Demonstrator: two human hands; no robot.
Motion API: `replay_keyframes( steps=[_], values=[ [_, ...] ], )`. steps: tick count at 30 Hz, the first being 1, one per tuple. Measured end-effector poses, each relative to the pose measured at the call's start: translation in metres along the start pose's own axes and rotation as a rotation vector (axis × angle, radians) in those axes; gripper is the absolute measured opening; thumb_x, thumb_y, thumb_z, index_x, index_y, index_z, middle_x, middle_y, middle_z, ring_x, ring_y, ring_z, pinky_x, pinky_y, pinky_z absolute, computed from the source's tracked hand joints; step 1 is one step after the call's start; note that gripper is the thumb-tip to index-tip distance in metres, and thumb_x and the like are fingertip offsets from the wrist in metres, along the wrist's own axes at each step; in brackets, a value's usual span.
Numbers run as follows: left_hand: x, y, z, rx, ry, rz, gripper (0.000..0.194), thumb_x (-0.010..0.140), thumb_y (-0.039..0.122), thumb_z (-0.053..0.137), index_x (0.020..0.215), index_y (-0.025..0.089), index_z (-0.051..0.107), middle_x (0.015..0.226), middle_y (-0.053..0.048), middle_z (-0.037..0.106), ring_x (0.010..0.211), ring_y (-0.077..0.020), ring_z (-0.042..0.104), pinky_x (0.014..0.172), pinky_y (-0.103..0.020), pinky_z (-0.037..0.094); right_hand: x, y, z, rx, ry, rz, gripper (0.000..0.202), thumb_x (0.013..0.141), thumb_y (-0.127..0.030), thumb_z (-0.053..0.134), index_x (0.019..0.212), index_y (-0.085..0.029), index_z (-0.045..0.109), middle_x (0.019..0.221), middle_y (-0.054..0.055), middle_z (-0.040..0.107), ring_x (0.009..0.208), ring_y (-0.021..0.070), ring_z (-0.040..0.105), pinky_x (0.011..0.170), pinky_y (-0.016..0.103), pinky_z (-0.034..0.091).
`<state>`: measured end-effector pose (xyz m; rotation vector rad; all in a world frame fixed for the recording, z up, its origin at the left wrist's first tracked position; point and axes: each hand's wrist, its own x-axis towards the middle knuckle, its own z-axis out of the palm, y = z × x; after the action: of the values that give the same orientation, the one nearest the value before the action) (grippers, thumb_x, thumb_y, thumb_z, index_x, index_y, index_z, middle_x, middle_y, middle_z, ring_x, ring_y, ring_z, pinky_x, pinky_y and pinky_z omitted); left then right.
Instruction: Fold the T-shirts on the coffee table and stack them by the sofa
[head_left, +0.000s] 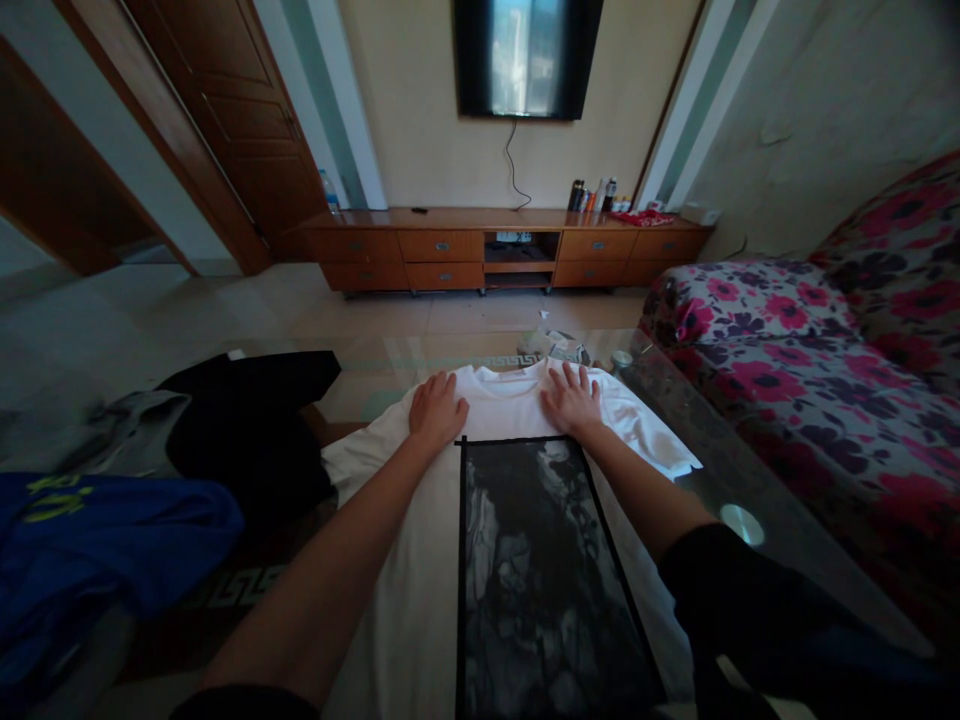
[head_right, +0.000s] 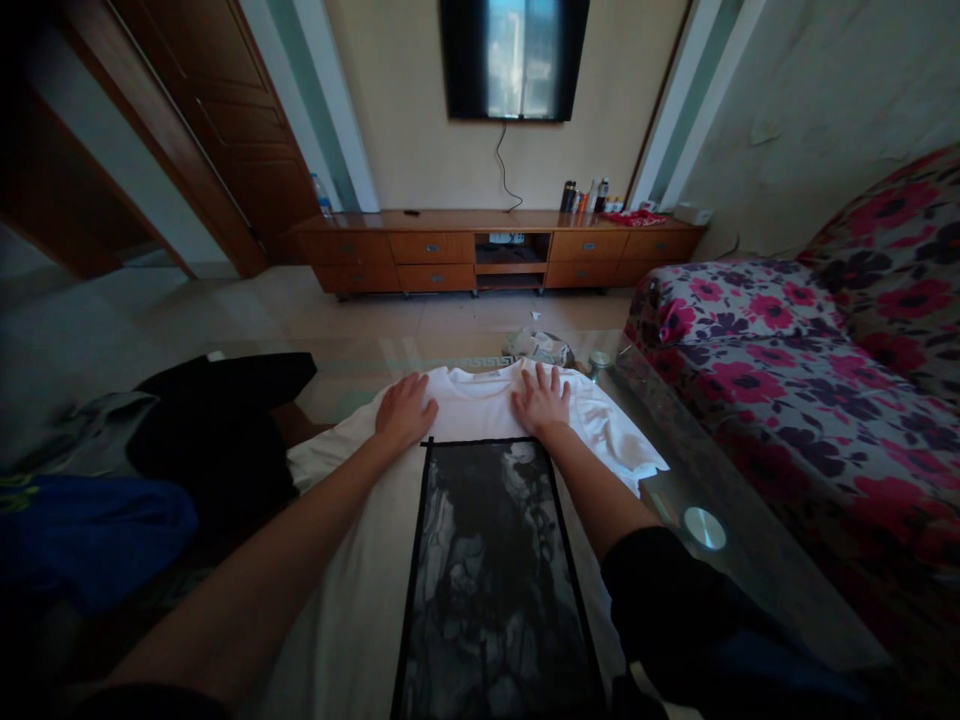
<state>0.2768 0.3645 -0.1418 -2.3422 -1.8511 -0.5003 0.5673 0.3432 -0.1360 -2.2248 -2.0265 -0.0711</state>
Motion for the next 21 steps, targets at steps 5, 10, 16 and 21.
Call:
replay_keyframes(
  steps=[5,10,16,21],
  values=[
    [0.015,-0.006,0.004,0.022,-0.105,-0.047,0.068,0.091,0.06,0.05,0.148,0.024,0.05,0.156,-0.014,0.048,0.141,-0.0363,0.042,0.116,-0.053,0.03,0.008,-0.003,0.004,0.029,-0.078,0.031,0.073,0.098,-0.069,0.028,0.161,-0.031,0.03,0.168,0.009,0.028,0.151,0.0381,0.02,0.117,0.068,0.019],
    [0.038,-0.004,0.003,0.051,-0.022,-0.059,0.048,0.098,0.047,0.045,0.13,0.019,0.064,0.137,-0.019,0.061,0.129,-0.0359,0.052,0.111,-0.05,0.034,0.021,0.001,-0.004,0.047,0.019,0.033,0.061,0.101,-0.064,0.026,0.142,-0.028,0.054,0.153,0.015,0.044,0.139,0.0382,0.037,0.109,0.065,0.029],
    [0.046,-0.013,0.026,-0.086,0.064,-0.023,0.032,0.1,0.024,0.038,0.115,0.023,0.066,0.131,-0.012,0.065,0.13,-0.0283,0.052,0.117,-0.048,0.027,0.031,0.008,0.009,0.127,0.128,0.128,0.046,0.1,-0.047,0.037,0.131,-0.019,0.056,0.152,0.018,0.045,0.138,0.0333,0.038,0.112,0.054,0.031],
    [0.043,-0.017,0.031,-0.167,0.043,-0.011,0.042,0.09,0.011,0.043,0.123,0.023,0.067,0.128,-0.012,0.064,0.128,-0.0279,0.053,0.117,-0.048,0.028,0.032,0.008,0.012,0.138,0.118,0.133,0.048,0.1,-0.044,0.036,0.137,-0.018,0.054,0.148,0.017,0.052,0.137,0.0321,0.04,0.114,0.051,0.029]
  ],
)
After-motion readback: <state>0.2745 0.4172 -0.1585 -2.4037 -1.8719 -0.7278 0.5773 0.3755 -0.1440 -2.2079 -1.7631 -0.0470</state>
